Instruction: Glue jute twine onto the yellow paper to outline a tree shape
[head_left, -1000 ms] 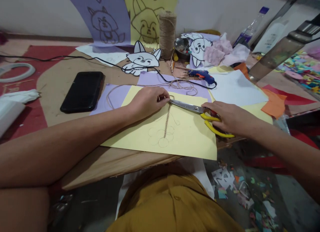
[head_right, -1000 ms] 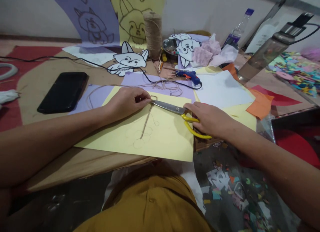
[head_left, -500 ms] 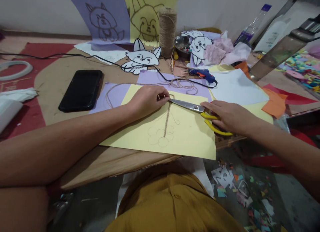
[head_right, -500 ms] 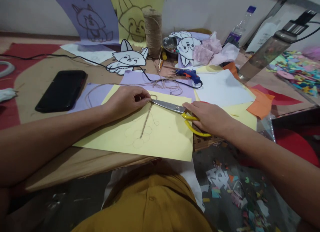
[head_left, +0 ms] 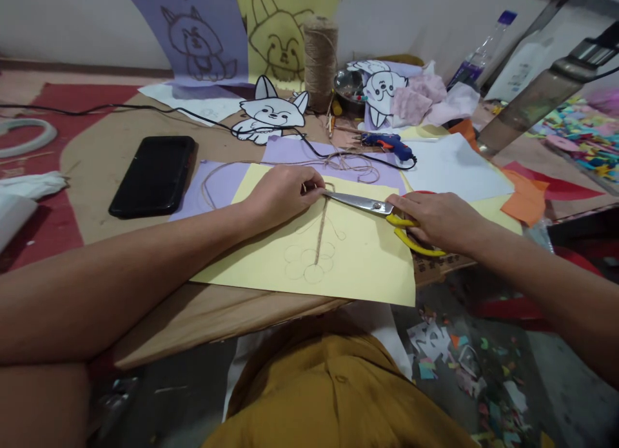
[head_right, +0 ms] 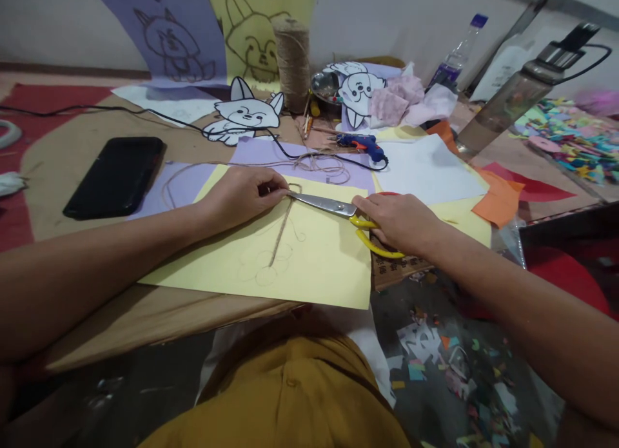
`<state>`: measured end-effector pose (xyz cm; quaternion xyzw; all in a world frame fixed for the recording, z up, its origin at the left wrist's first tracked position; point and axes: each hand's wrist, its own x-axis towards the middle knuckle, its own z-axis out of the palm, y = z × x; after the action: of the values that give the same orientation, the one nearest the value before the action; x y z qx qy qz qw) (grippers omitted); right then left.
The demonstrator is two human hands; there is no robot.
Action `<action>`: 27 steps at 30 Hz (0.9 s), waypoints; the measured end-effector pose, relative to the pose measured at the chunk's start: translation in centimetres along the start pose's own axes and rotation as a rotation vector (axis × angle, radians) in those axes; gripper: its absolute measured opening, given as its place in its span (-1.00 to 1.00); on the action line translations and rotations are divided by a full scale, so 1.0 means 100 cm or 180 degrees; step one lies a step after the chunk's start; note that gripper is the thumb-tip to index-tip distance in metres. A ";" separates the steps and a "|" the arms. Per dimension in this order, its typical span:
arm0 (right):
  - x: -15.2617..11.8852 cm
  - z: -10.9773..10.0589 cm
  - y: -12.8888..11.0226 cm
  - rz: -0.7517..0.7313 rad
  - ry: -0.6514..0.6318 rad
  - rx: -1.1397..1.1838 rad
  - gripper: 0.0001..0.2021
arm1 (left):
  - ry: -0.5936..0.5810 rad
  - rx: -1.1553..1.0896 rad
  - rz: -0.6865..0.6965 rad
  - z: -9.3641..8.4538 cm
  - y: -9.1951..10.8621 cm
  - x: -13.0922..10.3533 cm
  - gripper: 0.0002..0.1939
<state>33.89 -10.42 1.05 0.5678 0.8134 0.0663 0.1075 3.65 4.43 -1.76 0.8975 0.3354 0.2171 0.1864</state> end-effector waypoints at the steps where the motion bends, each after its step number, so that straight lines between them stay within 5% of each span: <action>1: 0.000 -0.001 -0.001 0.0017 -0.0015 -0.0006 -0.44 | 0.0012 -0.0007 0.0013 0.000 -0.001 0.000 -0.79; 9: -0.010 -0.003 0.001 0.0491 0.0189 0.0467 -0.44 | 0.0372 -0.0446 -0.0154 0.002 -0.006 0.001 -0.81; 14: -0.022 -0.001 0.024 0.1676 0.0722 0.1194 -0.40 | 0.0424 -0.0491 -0.0098 0.002 -0.007 0.000 -0.82; 18: -0.022 0.001 0.050 0.2775 0.0655 0.1328 -0.42 | 0.0444 -0.0545 -0.0070 0.002 -0.007 0.001 -0.84; 23: -0.007 0.013 0.079 0.3005 0.0370 0.1036 -0.29 | 0.0378 -0.0648 -0.0342 -0.002 -0.007 0.003 -0.87; 27: 0.002 0.026 0.093 0.2753 0.0303 0.0688 -0.47 | 0.0274 -0.0692 -0.0505 -0.003 -0.008 0.005 -0.90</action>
<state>42.93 -7.02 0.70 0.8600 0.5075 0.0459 -0.0276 3.44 5.38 -1.73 0.8326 0.3875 0.2751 0.2845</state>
